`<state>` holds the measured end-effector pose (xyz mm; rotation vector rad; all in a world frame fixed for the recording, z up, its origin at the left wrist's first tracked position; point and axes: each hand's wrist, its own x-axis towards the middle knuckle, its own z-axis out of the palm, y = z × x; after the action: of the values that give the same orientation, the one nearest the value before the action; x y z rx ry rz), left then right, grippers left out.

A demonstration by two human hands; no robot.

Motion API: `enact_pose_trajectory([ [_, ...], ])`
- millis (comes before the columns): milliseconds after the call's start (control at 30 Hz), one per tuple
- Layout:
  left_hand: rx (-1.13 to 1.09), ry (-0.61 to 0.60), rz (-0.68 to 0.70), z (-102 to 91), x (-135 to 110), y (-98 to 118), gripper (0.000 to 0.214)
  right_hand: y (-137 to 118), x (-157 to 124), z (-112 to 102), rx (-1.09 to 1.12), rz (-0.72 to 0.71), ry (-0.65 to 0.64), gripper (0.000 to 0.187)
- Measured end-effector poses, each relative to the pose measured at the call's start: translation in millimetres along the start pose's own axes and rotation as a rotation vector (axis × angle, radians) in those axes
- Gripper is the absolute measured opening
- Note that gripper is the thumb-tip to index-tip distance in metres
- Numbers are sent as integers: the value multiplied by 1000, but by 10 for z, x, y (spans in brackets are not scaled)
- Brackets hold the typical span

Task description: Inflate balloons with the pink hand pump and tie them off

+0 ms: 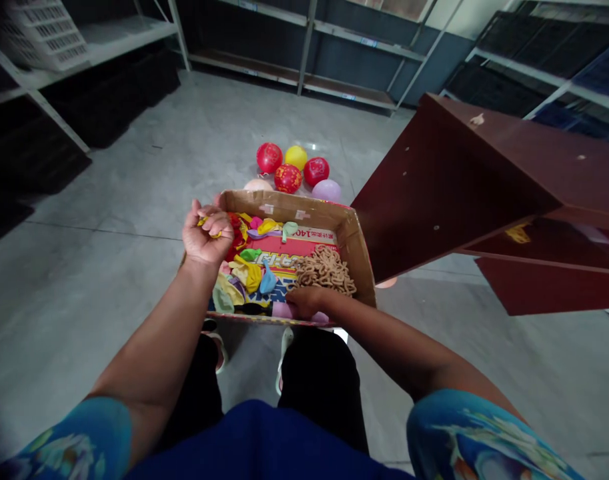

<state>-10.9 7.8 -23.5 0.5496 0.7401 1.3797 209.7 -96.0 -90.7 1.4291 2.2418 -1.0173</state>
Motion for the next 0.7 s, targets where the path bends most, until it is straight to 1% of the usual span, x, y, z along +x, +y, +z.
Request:
enact_pose_trajectory([
  [100,-5,-36,27,-46,41,82,25,66,-144,-155,2,-54,-75,22],
  [133,-17,-39,21,-62,60,117,24,103,-230,-223,36,-72,-88,28],
  [200,-92,-31,-10,-91,94,191,23,182,-437,-353,155,-92,1,40],
  [233,-157,-24,-32,-103,108,225,23,214,-545,-407,230,-112,26,42],
  [267,-232,-16,-55,-112,118,253,23,233,-646,-447,309,-123,81,41],
  [367,-444,4,-117,-124,127,293,19,169,-856,-483,465,-162,285,42],
  [433,-519,10,-145,-117,121,282,16,27,-898,-456,487,-186,377,41],
  [500,-549,-3,-173,-102,108,257,15,-147,-877,-423,463,-206,426,38],
  [600,-538,-30,-208,-80,85,222,12,-345,-794,-400,423,-221,458,36],
  [700,-508,-45,-227,-72,67,210,8,-407,-715,-398,422,-201,457,35],
])
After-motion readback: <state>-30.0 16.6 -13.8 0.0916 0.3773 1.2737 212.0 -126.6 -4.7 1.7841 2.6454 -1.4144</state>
